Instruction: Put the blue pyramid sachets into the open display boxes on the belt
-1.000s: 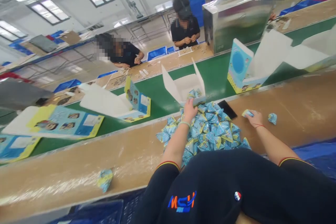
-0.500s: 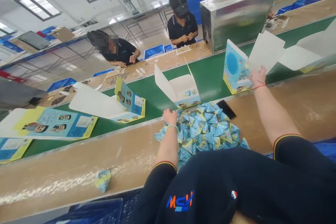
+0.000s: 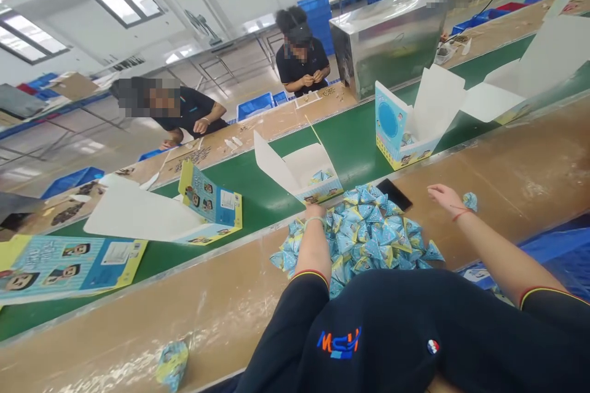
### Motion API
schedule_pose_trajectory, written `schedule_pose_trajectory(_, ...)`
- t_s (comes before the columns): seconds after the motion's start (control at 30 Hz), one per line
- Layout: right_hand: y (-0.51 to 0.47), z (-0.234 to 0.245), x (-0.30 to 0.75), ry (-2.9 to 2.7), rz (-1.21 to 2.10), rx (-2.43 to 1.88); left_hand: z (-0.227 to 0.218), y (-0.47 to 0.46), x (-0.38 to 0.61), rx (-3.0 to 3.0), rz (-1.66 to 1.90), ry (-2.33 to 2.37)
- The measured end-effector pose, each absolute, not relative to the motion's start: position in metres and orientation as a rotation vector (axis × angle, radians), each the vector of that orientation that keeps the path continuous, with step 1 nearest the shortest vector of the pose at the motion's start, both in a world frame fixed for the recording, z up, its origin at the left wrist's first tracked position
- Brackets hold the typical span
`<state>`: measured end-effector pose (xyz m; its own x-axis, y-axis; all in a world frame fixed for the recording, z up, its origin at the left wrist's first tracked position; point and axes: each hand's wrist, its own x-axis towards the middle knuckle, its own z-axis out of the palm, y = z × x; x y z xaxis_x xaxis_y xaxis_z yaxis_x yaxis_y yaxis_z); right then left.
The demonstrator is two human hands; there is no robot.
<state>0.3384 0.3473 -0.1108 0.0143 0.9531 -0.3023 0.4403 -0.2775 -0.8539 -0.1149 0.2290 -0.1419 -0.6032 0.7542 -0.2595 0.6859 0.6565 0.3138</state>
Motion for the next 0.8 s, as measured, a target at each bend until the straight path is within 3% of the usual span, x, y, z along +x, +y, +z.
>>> schedule_pose_trajectory(0.27, 0.337, -0.102, 0.323, -1.633, 1.023, -1.646, -0.117, 0.196, -0.078, 1.456, 0.422, 2.448)
schedule_pose_trajectory(0.4, 0.32, -0.093, 0.283, -1.838, 0.965, -1.317, -0.098, 0.167, -0.051, 1.653, 0.861, 2.331)
schedule_pose_trajectory(0.5, 0.294, -0.081, 0.246, -1.999, 1.245, -0.877, -0.086, 0.15, -0.007, 1.615, 1.431, 2.094)
schedule_pose_trajectory(0.57, 0.276, -0.073, 0.227, -2.057, 1.462, -0.64, -0.078, 0.143, 0.027, 1.542, 1.6, 1.874)
schedule_pose_trajectory(0.8, 0.247, -0.051, 0.222, -2.047, 1.683, -0.587, -0.053, 0.137, 0.081, 1.433, 1.613, 1.683)
